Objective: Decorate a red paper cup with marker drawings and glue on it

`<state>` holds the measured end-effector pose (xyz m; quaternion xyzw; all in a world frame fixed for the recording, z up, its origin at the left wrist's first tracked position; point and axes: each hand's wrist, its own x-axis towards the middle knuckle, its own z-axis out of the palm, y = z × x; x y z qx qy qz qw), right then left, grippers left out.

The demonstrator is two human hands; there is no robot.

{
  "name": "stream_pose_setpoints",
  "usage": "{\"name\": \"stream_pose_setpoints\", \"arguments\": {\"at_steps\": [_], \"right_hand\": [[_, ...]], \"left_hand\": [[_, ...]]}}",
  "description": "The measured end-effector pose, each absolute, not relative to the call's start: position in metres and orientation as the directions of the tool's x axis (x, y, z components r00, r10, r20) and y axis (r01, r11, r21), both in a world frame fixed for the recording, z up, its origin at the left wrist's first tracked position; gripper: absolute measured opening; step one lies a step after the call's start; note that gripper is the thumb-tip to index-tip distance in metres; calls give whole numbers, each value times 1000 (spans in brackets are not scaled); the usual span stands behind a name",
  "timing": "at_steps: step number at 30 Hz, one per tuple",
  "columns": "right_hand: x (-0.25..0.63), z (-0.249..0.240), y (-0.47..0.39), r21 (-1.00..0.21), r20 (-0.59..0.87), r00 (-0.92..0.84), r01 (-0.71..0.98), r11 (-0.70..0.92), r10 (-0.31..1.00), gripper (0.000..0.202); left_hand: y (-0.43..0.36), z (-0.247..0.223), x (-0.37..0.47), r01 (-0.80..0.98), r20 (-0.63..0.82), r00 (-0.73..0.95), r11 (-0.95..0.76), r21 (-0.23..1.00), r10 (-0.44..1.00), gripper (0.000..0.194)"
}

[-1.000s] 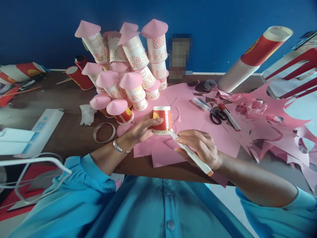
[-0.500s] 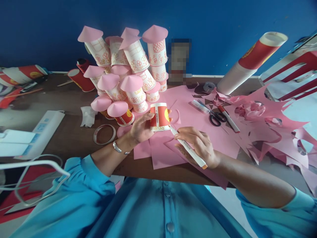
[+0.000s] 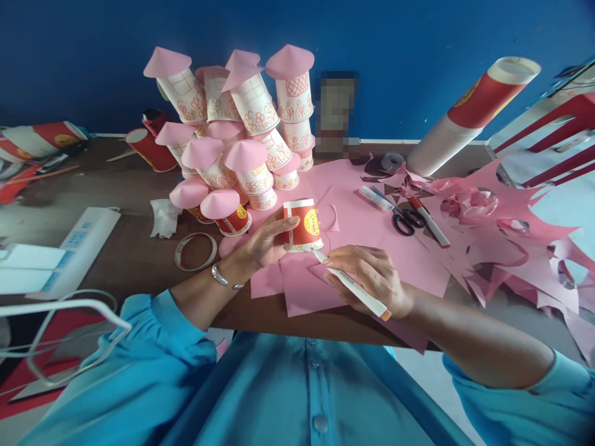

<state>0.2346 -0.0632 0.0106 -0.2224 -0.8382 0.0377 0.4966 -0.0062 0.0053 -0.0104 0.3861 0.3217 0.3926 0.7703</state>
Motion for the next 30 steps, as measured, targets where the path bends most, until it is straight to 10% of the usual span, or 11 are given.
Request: {"name": "stream_pose_setpoints", "arguments": {"at_steps": [30], "right_hand": [[236, 9, -62, -274, 803, -429, 353, 894, 415, 19]], "left_hand": [[9, -12, -9, -376, -203, 469, 402, 835, 860, 39]]}}
